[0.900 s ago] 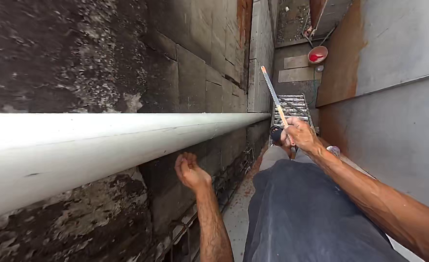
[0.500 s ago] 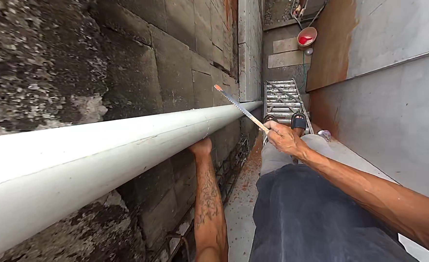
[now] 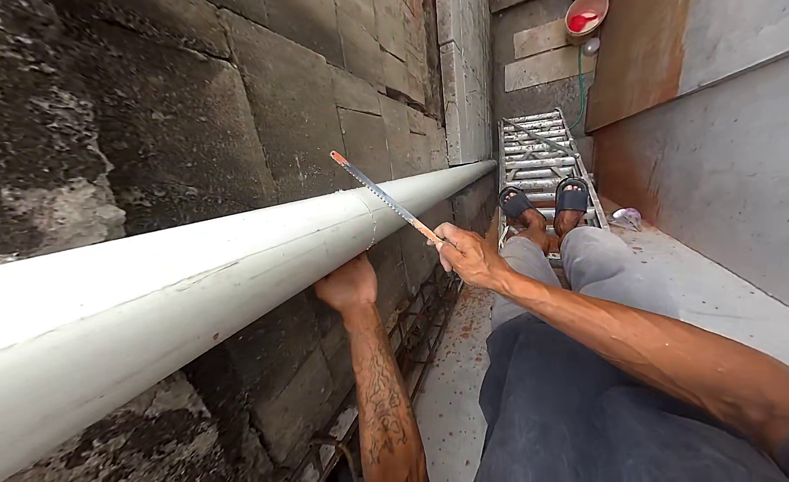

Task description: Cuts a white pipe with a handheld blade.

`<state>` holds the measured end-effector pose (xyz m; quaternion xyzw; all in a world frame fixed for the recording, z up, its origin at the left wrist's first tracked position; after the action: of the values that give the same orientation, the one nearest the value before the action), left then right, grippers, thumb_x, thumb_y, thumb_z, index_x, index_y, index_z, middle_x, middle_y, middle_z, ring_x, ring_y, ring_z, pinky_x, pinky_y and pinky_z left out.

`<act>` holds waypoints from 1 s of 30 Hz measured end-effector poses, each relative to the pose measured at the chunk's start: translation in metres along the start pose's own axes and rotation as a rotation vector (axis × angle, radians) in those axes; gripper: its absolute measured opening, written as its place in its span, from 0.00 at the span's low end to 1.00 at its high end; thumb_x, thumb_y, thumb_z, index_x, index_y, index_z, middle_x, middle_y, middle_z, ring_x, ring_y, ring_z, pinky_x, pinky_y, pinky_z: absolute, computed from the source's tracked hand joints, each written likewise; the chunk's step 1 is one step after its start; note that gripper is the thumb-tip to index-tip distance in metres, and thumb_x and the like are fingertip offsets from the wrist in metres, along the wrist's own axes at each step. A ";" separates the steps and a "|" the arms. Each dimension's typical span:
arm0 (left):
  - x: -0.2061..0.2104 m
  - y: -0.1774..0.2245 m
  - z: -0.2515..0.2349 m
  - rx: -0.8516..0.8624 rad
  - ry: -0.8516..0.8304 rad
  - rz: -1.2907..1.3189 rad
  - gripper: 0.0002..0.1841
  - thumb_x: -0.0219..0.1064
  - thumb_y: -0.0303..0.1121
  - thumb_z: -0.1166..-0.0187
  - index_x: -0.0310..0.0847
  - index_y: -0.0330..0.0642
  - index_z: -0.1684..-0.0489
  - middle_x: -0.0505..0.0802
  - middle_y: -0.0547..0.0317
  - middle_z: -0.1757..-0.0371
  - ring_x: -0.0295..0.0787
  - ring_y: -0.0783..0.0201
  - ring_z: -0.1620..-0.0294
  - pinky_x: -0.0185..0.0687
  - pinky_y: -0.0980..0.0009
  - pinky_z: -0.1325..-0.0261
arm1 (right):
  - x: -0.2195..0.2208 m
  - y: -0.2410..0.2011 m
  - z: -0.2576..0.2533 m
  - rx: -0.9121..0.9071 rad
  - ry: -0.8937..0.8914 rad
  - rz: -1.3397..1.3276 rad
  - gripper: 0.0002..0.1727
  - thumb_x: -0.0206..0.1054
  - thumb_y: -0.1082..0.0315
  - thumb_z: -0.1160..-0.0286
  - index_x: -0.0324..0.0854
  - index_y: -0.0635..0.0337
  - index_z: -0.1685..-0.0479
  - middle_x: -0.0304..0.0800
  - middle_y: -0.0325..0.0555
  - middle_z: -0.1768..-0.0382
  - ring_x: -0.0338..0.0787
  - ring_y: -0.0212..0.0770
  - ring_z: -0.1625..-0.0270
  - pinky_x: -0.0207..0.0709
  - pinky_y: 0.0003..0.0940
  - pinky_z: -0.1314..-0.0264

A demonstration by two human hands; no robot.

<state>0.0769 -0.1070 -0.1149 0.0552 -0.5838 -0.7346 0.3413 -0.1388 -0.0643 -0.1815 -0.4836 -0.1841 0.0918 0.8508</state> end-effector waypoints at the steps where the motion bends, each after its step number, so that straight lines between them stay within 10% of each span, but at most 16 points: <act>1: 0.003 0.011 0.006 0.045 -0.015 -0.003 0.38 0.19 0.61 0.14 0.66 0.51 0.22 0.80 0.53 0.23 0.73 0.50 0.20 0.68 0.38 0.23 | 0.004 0.000 0.000 -0.002 0.002 -0.015 0.14 0.51 0.67 0.07 0.79 0.62 0.39 0.81 0.41 0.77 0.79 0.33 0.76 0.76 0.31 0.67; 5: 0.009 0.034 0.029 0.160 -0.079 -0.134 0.46 0.20 0.72 0.19 0.44 0.52 0.07 0.66 0.48 0.11 0.59 0.46 0.10 0.57 0.34 0.16 | 0.018 0.003 -0.002 0.027 -0.051 -0.027 0.16 0.50 0.65 0.07 0.79 0.62 0.37 0.81 0.41 0.75 0.80 0.35 0.73 0.76 0.33 0.62; 8: 0.019 0.053 0.040 0.291 -0.165 -0.310 0.48 0.63 0.71 0.29 0.53 0.48 0.14 0.77 0.48 0.21 0.72 0.45 0.18 0.68 0.33 0.22 | 0.024 0.004 -0.002 0.026 -0.082 0.001 0.17 0.48 0.64 0.06 0.80 0.62 0.38 0.83 0.42 0.74 0.81 0.36 0.72 0.77 0.35 0.59; 10: 0.024 0.069 0.045 0.325 -0.094 -0.458 0.48 0.74 0.67 0.36 0.58 0.51 0.20 0.84 0.52 0.29 0.82 0.49 0.27 0.79 0.39 0.28 | 0.032 0.004 0.003 0.028 -0.115 0.012 0.18 0.47 0.63 0.06 0.80 0.62 0.38 0.83 0.43 0.73 0.83 0.37 0.70 0.78 0.37 0.58; 15: 0.029 0.077 0.041 0.361 0.131 -0.686 0.31 0.55 0.49 0.15 0.49 0.49 0.16 0.81 0.49 0.30 0.84 0.52 0.32 0.85 0.45 0.37 | 0.053 -0.003 -0.006 0.059 -0.082 0.000 0.19 0.47 0.61 0.05 0.82 0.63 0.47 0.82 0.47 0.70 0.84 0.42 0.66 0.79 0.40 0.55; 19: 0.027 0.075 0.040 0.385 0.156 -0.698 0.31 0.55 0.49 0.14 0.50 0.49 0.16 0.83 0.49 0.31 0.86 0.52 0.34 0.87 0.47 0.38 | 0.051 -0.036 -0.043 0.070 -0.082 0.088 0.18 0.49 0.63 0.06 0.82 0.65 0.53 0.87 0.57 0.61 0.89 0.54 0.53 0.79 0.54 0.47; 23: 0.024 0.075 0.042 0.401 0.164 -0.729 0.34 0.58 0.52 0.16 0.48 0.50 0.15 0.82 0.49 0.30 0.85 0.53 0.32 0.87 0.48 0.37 | 0.057 -0.013 -0.038 -0.025 -0.128 -0.041 0.19 0.49 0.62 0.06 0.82 0.66 0.57 0.79 0.50 0.73 0.81 0.45 0.71 0.77 0.44 0.63; 30: 0.028 0.073 0.040 0.421 0.176 -0.746 0.37 0.59 0.54 0.17 0.47 0.49 0.15 0.81 0.48 0.30 0.86 0.53 0.34 0.89 0.51 0.39 | 0.057 -0.022 -0.032 0.116 -0.190 0.041 0.19 0.47 0.63 0.05 0.82 0.65 0.53 0.83 0.53 0.64 0.84 0.49 0.58 0.76 0.48 0.49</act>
<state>0.0683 -0.0963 -0.0281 0.3930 -0.6296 -0.6652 0.0823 -0.0742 -0.0821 -0.1646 -0.4264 -0.2484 0.1650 0.8540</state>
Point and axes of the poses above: each hand's wrist, its own z-axis away from the middle knuckle, its own x-axis out of the palm, y = z × x, the point moved 7 cm from there along -z, towards the middle knuckle
